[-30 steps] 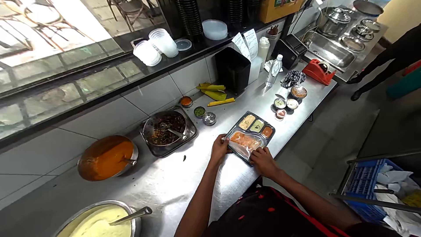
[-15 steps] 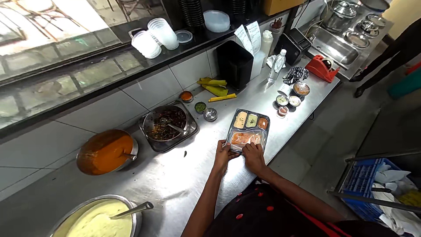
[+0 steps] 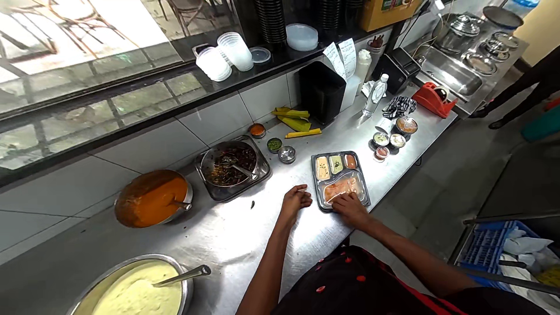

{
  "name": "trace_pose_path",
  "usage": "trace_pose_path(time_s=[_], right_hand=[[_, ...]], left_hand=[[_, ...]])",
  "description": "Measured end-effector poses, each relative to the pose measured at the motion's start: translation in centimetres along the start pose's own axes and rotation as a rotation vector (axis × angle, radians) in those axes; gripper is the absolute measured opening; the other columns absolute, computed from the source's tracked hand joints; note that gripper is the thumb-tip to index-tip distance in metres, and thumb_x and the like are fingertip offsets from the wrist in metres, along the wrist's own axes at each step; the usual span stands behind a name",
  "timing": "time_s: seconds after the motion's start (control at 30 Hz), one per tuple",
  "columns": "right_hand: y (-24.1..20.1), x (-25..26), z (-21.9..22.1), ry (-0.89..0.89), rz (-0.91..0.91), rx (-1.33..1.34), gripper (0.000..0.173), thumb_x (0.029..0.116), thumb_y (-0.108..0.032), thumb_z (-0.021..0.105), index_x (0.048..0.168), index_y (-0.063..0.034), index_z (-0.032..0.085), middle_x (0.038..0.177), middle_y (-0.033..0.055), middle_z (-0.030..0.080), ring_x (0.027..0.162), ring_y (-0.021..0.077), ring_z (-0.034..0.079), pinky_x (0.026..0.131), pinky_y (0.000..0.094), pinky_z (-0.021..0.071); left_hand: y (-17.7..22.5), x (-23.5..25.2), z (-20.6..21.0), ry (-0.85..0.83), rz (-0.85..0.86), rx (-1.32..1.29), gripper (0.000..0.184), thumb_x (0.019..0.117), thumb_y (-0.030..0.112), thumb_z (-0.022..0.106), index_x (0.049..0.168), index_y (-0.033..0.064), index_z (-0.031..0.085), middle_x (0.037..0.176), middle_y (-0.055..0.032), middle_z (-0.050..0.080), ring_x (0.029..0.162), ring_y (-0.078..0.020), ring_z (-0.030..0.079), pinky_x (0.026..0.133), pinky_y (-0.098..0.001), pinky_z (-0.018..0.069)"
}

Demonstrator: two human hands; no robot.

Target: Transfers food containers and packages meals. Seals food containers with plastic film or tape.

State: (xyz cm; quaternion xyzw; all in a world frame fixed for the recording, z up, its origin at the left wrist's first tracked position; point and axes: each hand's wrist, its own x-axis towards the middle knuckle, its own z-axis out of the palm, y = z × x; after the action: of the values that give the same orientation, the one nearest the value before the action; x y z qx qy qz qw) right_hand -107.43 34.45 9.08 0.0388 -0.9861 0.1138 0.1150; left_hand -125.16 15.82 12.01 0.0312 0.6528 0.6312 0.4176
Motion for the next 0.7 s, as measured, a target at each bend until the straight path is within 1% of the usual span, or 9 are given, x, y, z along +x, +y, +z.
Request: trace_pose_path(time_s=[0.07, 0.13, 0.23, 0.27, 0.37, 0.47, 0.6, 0.63, 0.7], right_hand=[[3.7, -1.8, -2.5, -0.065, -0.118, 0.032, 0.016, 0.0936, -0.013, 0.068, 0.107, -0.0196, 0.076, 0.118, -0.0017, 0.071, 0.115, 0.0232, 0.063, 0.095, 0.0505, 0.049], [6.4, -2.6, -4.5, -0.117, -0.163, -0.008, 0.016, 0.095, -0.014, 0.067, 0.107, -0.021, 0.076, 0.118, -0.0023, 0.071, 0.115, 0.0227, 0.062, 0.094, 0.0484, 0.0485], [6.5, -2.5, -5.3, -0.15, -0.137, -0.034, 0.011, 0.0994, -0.025, 0.064, 0.102, -0.0204, 0.074, 0.112, -0.0013, 0.07, 0.112, 0.0215, 0.062, 0.093, 0.0462, 0.0472], [5.5, -2.3, -5.0, -0.141, -0.105, -0.026, 0.012, 0.0997, -0.027, 0.064, 0.101, -0.0197, 0.074, 0.11, -0.001, 0.07, 0.109, 0.0213, 0.062, 0.092, 0.0461, 0.0476], [2.3, -2.1, -3.2, -0.069, 0.045, -0.014, 0.014, 0.0991, -0.029, 0.064, 0.1, -0.0185, 0.073, 0.108, -0.0002, 0.069, 0.107, 0.0226, 0.062, 0.09, 0.0469, 0.0488], [-0.5, -2.2, -1.9, -0.023, 0.164, -0.051, 0.011, 0.098, -0.025, 0.065, 0.1, -0.0173, 0.072, 0.105, 0.0016, 0.068, 0.102, 0.0245, 0.062, 0.084, 0.0477, 0.0488], [-0.8, -2.6, -2.2, -0.036, 0.207, -0.087, 0.01, 0.0968, -0.019, 0.066, 0.103, -0.0207, 0.073, 0.105, 0.0006, 0.067, 0.101, 0.024, 0.061, 0.084, 0.0476, 0.0475], [-0.3, -2.8, -2.6, -0.042, 0.205, -0.086, 0.009, 0.0968, -0.02, 0.067, 0.103, -0.0213, 0.073, 0.105, 0.0004, 0.067, 0.101, 0.0244, 0.061, 0.085, 0.0482, 0.0473], [0.3, -3.0, -3.2, -0.055, 0.208, -0.079, 0.007, 0.0957, -0.023, 0.069, 0.101, -0.0211, 0.073, 0.105, 0.0006, 0.068, 0.101, 0.0252, 0.061, 0.085, 0.0495, 0.047]], left_hand=[[1.9, 1.1, 0.3, -0.019, 0.019, 0.05, 0.036, 0.1102, 0.015, 0.041, 0.144, 0.008, 0.05, 0.114, -0.015, 0.067, 0.085, -0.022, 0.069, 0.079, -0.0406, 0.0588], [2.8, 3.4, 0.9, -0.024, 0.023, 0.078, 0.038, 0.1086, 0.016, 0.049, 0.145, 0.0044, 0.047, 0.117, -0.0178, 0.067, 0.086, -0.0239, 0.071, 0.078, -0.0412, 0.0606], [2.8, 5.3, 2.6, 0.018, 0.003, 0.044, 0.057, 0.1061, 0.017, 0.056, 0.155, 0.0089, 0.028, 0.119, -0.0221, 0.064, 0.081, -0.0267, 0.071, 0.074, -0.0423, 0.0618], [2.4, 5.7, 3.0, 0.03, 0.011, 0.016, 0.059, 0.1054, 0.014, 0.057, 0.156, 0.0108, 0.026, 0.115, -0.023, 0.064, 0.078, -0.0281, 0.071, 0.072, -0.0437, 0.0621], [1.3, 6.2, 3.9, 0.026, 0.039, -0.031, 0.049, 0.1042, 0.004, 0.054, 0.149, 0.0115, 0.036, 0.104, -0.0208, 0.066, 0.075, -0.0294, 0.071, 0.069, -0.0469, 0.0617], [0.1, 5.2, 4.3, 0.018, 0.012, -0.091, 0.047, 0.0999, -0.005, 0.051, 0.143, 0.0086, 0.04, 0.104, -0.0205, 0.067, 0.078, -0.0299, 0.071, 0.069, -0.0473, 0.0616], [0.3, 4.2, 4.1, -0.006, -0.06, -0.151, 0.032, 0.1073, 0.013, 0.048, 0.139, 0.0083, 0.047, 0.099, -0.019, 0.069, 0.079, -0.0321, 0.072, 0.072, -0.0499, 0.0623], [0.2, 4.0, 4.1, -0.028, -0.067, -0.142, 0.03, 0.1081, 0.017, 0.05, 0.135, 0.0056, 0.05, 0.098, -0.0189, 0.068, 0.078, -0.0319, 0.072, 0.071, -0.0495, 0.0629], [-0.2, 3.5, 4.5, -0.062, -0.048, -0.116, 0.023, 0.1062, 0.016, 0.056, 0.124, 0.0015, 0.054, 0.095, -0.0182, 0.068, 0.074, -0.0289, 0.072, 0.07, -0.0463, 0.0635]])
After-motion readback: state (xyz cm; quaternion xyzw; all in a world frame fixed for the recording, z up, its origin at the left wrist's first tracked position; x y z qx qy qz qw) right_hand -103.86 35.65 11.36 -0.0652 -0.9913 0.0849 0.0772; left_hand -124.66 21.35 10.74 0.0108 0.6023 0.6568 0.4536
